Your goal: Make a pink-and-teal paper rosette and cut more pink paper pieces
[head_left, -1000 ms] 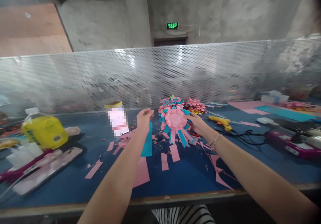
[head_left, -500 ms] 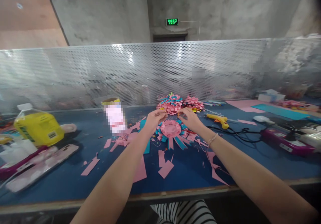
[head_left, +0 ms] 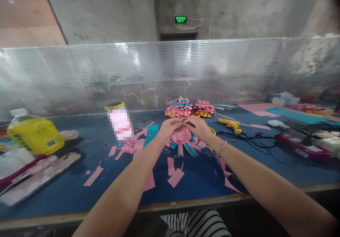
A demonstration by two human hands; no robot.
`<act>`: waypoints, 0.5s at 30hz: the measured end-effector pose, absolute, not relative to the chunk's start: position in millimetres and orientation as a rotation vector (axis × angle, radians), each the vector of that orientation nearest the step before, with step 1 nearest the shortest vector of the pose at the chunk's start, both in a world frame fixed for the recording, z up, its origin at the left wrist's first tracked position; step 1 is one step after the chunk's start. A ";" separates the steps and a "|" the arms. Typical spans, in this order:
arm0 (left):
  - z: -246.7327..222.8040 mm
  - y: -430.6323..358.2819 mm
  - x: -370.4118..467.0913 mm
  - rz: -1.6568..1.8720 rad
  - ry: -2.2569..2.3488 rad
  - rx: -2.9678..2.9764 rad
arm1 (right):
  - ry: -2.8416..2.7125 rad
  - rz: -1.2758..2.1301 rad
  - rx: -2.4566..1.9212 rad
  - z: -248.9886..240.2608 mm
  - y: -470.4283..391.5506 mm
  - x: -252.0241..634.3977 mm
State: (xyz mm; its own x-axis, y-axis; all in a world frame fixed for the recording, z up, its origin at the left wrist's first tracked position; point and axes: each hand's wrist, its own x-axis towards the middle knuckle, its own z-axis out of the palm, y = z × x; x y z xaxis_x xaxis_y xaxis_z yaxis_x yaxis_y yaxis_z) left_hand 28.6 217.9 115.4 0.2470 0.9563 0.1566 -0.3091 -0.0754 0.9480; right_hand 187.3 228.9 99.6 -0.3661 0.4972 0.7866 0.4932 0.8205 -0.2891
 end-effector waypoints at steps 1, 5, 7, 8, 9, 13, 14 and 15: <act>116.2 217.2 28.9 1.204 0.735 1.168 | -2.016 0.003 -0.723 99.8 228.7 187.6; 120.4 215.1 29.1 1.154 0.741 1.137 | -1.969 0.059 -0.726 100.4 228.1 188.2; 122.1 214.3 28.8 1.145 0.756 1.148 | -1.945 0.107 -0.745 100.4 228.1 187.9; 122.6 214.0 28.6 1.144 0.772 1.155 | -1.941 0.127 -0.753 100.4 228.2 187.7; 122.9 213.8 28.5 1.144 0.792 1.164 | -1.940 0.142 -0.761 100.4 228.3 187.5; 120.8 215.3 29.2 1.145 0.870 1.244 | -1.956 0.150 -0.802 100.4 228.8 187.5; 119.9 216.0 29.5 1.147 0.878 1.262 | -1.958 0.140 -0.813 100.5 228.8 187.5; 119.1 216.7 29.8 1.147 0.879 1.271 | -1.962 0.128 -0.821 100.7 228.6 187.5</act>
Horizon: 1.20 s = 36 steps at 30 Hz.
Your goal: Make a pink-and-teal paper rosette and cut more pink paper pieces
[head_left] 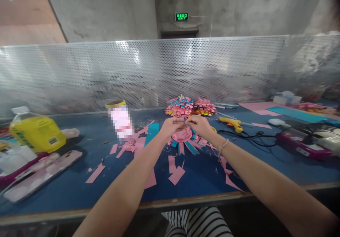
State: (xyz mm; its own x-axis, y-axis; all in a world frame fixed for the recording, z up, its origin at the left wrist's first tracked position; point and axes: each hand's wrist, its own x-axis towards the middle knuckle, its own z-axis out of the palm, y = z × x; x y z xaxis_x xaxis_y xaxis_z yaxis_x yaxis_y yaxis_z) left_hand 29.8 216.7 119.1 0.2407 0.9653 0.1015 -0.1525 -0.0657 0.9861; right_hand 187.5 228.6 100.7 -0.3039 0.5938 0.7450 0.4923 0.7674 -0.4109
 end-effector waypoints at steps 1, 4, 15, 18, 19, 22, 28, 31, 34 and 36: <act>118.5 217.2 30.0 1.146 0.876 1.271 | -1.974 0.113 -0.821 100.9 228.5 187.5; 118.2 217.0 30.1 1.132 0.854 1.219 | -2.023 0.054 -0.778 100.8 228.5 187.1; 126.3 208.2 31.5 1.085 0.859 1.050 | -2.109 -0.046 -0.731 89.1 234.6 187.5; 125.6 209.1 31.8 1.097 0.865 1.058 | -2.139 -0.057 -0.734 89.0 232.6 187.6; 125.0 209.5 31.8 1.101 0.864 1.067 | -2.146 -0.062 -0.734 89.1 232.1 187.5; 123.5 210.9 31.0 1.099 0.850 1.101 | -2.145 -0.079 -0.736 89.2 231.5 186.8; 121.8 212.9 29.1 1.077 0.824 1.117 | -2.114 -0.060 -0.711 89.9 231.5 184.6; 120.7 214.2 28.6 1.070 0.820 1.112 | -2.084 0.008 -0.734 90.3 230.8 183.8; 119.4 215.8 28.3 1.070 0.809 1.118 | -2.056 0.045 -0.759 90.4 230.7 183.1; 118.9 216.5 28.1 1.069 0.801 1.129 | -2.041 0.061 -0.780 90.6 230.9 183.0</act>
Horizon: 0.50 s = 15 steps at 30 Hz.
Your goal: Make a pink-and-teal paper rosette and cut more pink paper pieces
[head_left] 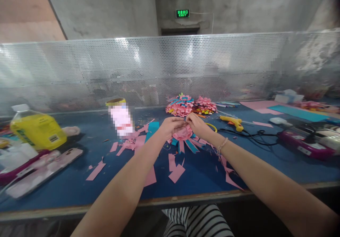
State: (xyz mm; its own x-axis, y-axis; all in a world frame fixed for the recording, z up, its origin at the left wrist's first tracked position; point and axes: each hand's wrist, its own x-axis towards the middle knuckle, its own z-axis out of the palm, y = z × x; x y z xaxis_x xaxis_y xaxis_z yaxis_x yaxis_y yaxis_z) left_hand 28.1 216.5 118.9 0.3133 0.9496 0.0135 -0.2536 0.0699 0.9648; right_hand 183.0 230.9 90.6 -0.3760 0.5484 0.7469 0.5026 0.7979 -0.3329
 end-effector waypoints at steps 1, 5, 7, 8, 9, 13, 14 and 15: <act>118.8 216.7 28.0 1.068 0.799 1.132 | -2.034 0.068 -0.791 90.8 231.0 182.9; 119.6 217.0 27.9 1.065 0.798 1.130 | -2.016 0.093 -0.811 92.4 230.8 182.9; 120.0 217.2 28.0 1.060 0.797 1.125 | -2.003 0.099 -0.811 93.4 230.2 182.7; 120.0 217.3 28.0 1.061 0.794 1.123 | -1.995 0.101 -0.812 93.8 229.8 182.5; 120.0 217.6 28.0 1.064 0.789 1.120 | -1.991 0.103 -0.814 94.2 229.5 182.4; 119.3 218.4 27.5 1.070 0.774 1.118 | -1.997 0.106 -0.817 95.2 228.6 182.4; 119.2 218.5 27.3 1.071 0.775 1.117 | -1.999 0.105 -0.818 95.3 228.6 182.7; 119.2 218.5 27.1 1.072 0.779 1.116 | -1.998 0.104 -0.818 95.3 228.6 183.0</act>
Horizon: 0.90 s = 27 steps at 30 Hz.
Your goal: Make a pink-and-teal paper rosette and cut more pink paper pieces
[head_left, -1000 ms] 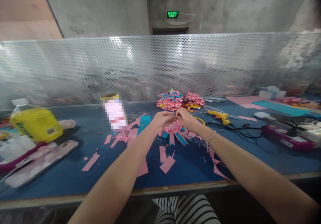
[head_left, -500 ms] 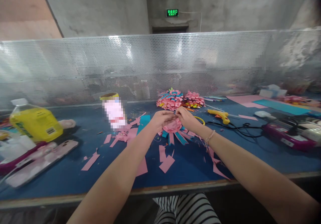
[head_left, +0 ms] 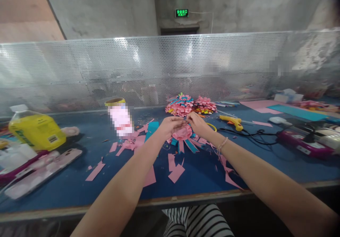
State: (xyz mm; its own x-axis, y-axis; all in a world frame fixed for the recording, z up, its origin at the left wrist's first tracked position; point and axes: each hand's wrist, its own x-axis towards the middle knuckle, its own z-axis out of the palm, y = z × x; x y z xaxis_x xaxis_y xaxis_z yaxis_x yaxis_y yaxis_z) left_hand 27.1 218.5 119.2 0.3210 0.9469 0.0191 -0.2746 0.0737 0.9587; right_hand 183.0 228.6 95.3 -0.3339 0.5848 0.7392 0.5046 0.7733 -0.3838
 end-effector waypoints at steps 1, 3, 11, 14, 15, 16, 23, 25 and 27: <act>119.2 218.6 27.0 1.075 0.783 1.113 | -1.995 0.103 -0.819 95.2 228.8 183.3; 119.5 218.4 26.6 1.082 0.791 1.110 | -1.986 0.100 -0.820 94.8 229.8 183.9; 120.5 218.4 26.3 1.176 0.884 1.206 | -1.710 0.666 -0.884 95.7 233.7 180.8; 120.7 221.3 26.2 1.300 1.002 1.379 | -1.543 1.030 -0.838 97.8 230.7 178.7; 120.7 222.4 26.1 1.330 1.033 1.441 | -1.493 1.106 -0.817 98.5 229.4 178.2; 120.6 223.5 26.0 1.349 1.056 1.499 | -1.446 1.168 -0.796 99.1 228.3 177.7; 120.1 222.2 28.4 1.262 1.077 1.592 | -1.270 1.365 -0.715 103.1 223.3 175.0; 121.2 219.5 29.3 1.234 1.082 1.578 | -1.263 1.375 -0.711 104.3 222.3 174.4; 122.2 217.7 30.1 1.239 1.074 1.557 | -1.262 1.374 -0.713 105.0 221.6 174.1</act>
